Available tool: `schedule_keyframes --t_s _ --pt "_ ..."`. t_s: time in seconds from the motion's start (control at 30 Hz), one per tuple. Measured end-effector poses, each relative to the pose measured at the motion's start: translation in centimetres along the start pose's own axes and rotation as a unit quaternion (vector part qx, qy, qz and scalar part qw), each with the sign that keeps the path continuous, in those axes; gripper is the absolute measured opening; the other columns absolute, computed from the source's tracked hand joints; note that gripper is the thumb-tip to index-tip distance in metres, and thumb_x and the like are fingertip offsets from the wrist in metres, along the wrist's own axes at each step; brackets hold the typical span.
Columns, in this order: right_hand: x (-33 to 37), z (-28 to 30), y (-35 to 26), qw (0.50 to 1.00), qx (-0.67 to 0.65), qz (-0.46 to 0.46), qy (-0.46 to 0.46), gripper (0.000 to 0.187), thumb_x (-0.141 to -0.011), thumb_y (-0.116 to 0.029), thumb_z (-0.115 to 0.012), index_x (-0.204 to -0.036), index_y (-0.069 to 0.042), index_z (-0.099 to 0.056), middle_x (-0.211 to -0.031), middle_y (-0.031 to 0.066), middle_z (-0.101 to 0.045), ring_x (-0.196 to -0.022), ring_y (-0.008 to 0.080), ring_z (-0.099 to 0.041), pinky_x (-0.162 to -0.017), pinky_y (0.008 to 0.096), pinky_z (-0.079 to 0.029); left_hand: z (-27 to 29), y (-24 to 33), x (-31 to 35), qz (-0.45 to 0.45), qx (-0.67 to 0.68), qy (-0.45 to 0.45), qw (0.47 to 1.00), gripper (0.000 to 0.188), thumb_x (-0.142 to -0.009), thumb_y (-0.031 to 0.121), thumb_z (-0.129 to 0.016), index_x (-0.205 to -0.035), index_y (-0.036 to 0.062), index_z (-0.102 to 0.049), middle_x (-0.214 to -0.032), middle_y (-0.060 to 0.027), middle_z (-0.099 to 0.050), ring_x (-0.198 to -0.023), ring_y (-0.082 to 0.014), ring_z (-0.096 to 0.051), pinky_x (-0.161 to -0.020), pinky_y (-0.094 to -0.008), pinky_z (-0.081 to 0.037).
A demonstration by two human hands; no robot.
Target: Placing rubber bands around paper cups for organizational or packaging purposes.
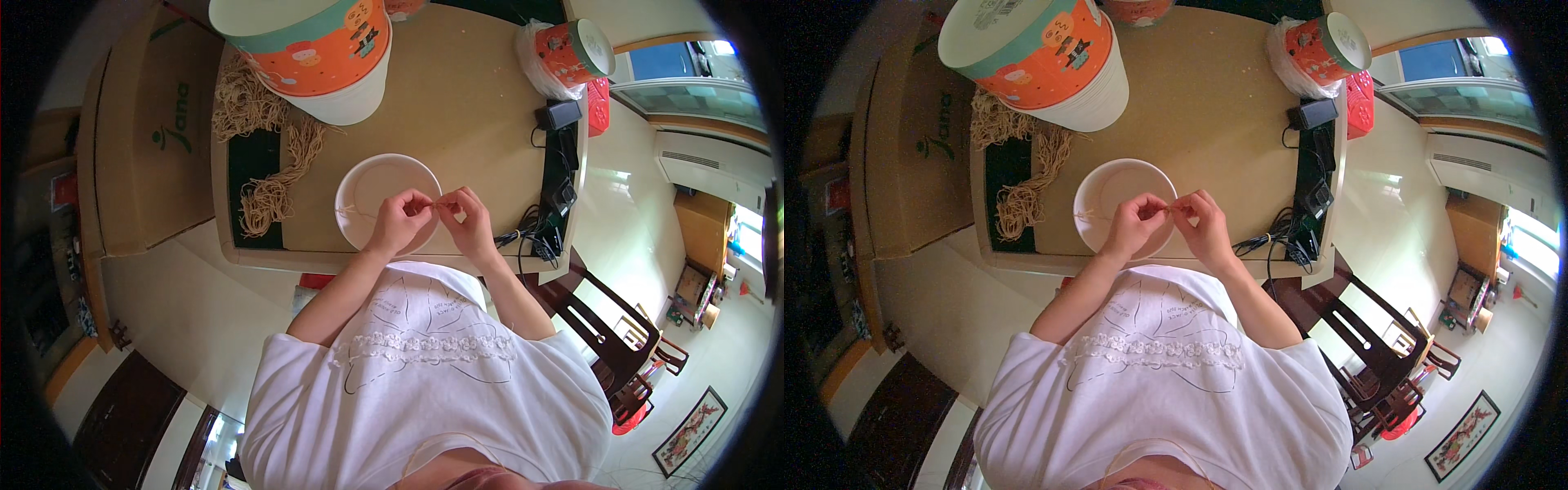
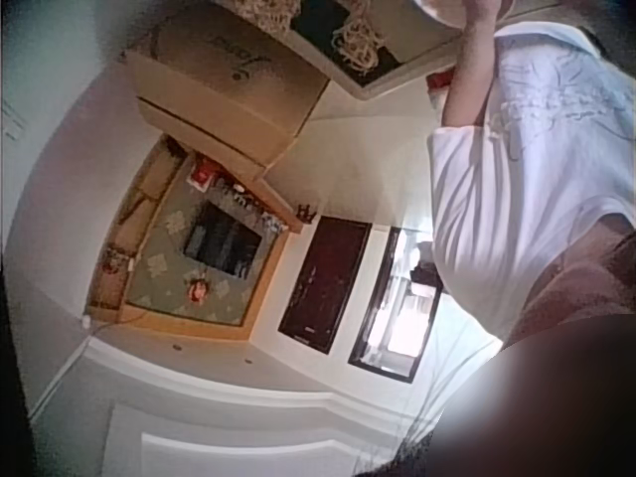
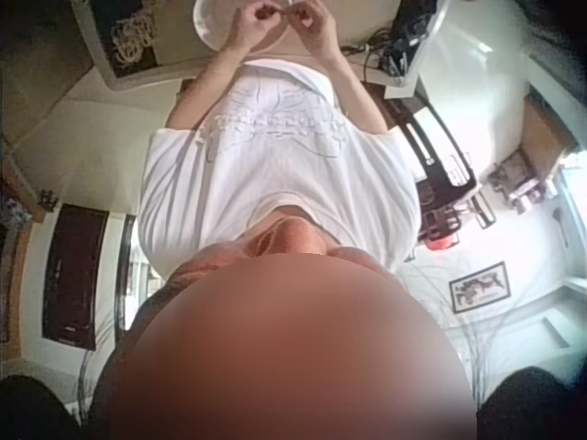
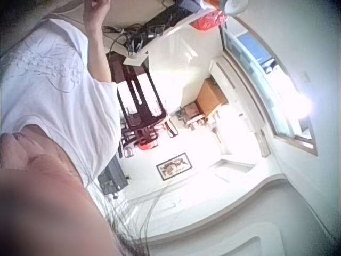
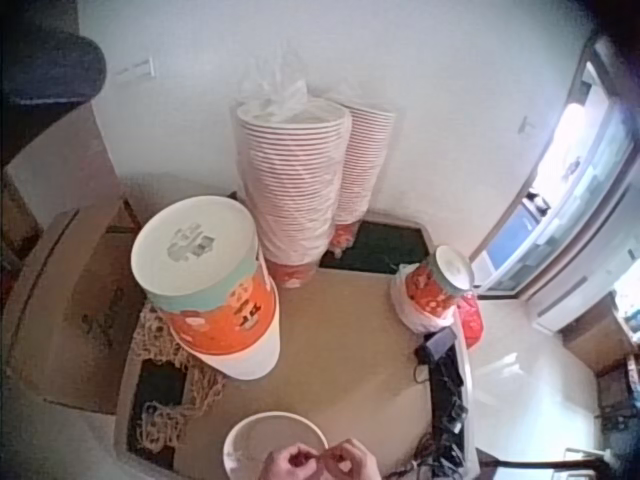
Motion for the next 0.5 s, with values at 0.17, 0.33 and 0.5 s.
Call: schedule_keyframes --t_s 0.17,0.33,0.5 --pt "-0.1 -0.1 -0.4 0.999 0.004 0.019 -0.040 0.008 -0.085 0.001 -0.061 -0.093 0.001 -0.061 -0.091 0.0118 -0.057 -0.081 0.0220 -0.060 -0.070 0.0293 -0.051 0.1 -0.2 0.0 0.012 0.001 0.004 1.000 0.010 -0.081 0.006 -0.066 -0.089 0.0008 -0.068 -0.078 -0.0031 -0.068 -0.071 -0.0070 -0.060 -0.065 -0.0219 -0.049" --pt "-0.2 0.0 -0.6 0.999 0.010 0.022 -0.045 0.009 -0.085 0.003 -0.060 -0.094 0.002 -0.059 -0.091 0.0125 -0.057 -0.081 0.0236 -0.061 -0.070 0.0300 -0.051 0.1 -0.2 0.0 0.026 0.024 -0.011 0.999 0.010 -0.084 0.004 -0.065 -0.092 0.0003 -0.069 -0.080 -0.0030 -0.069 -0.073 -0.0066 -0.060 -0.067 -0.0219 -0.048" --pt "-0.3 0.1 -1.1 0.999 0.003 0.043 -0.031 0.011 -0.085 0.003 -0.059 -0.095 0.001 -0.057 -0.092 0.0131 -0.057 -0.080 0.0240 -0.061 -0.069 0.0309 -0.051 -0.1 -0.1 -0.2 0.025 0.036 -0.019 0.999 0.010 -0.085 0.005 -0.064 -0.093 0.0007 -0.070 -0.080 -0.0021 -0.068 -0.074 -0.0059 -0.059 -0.068 -0.0215 -0.048"
Point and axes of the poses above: each hand's wrist, its own x-axis away from the middle knuckle, its own z-axis out of the back of the hand, y = z × x, the point moved 8 cm from there along -x, towards the middle knuckle
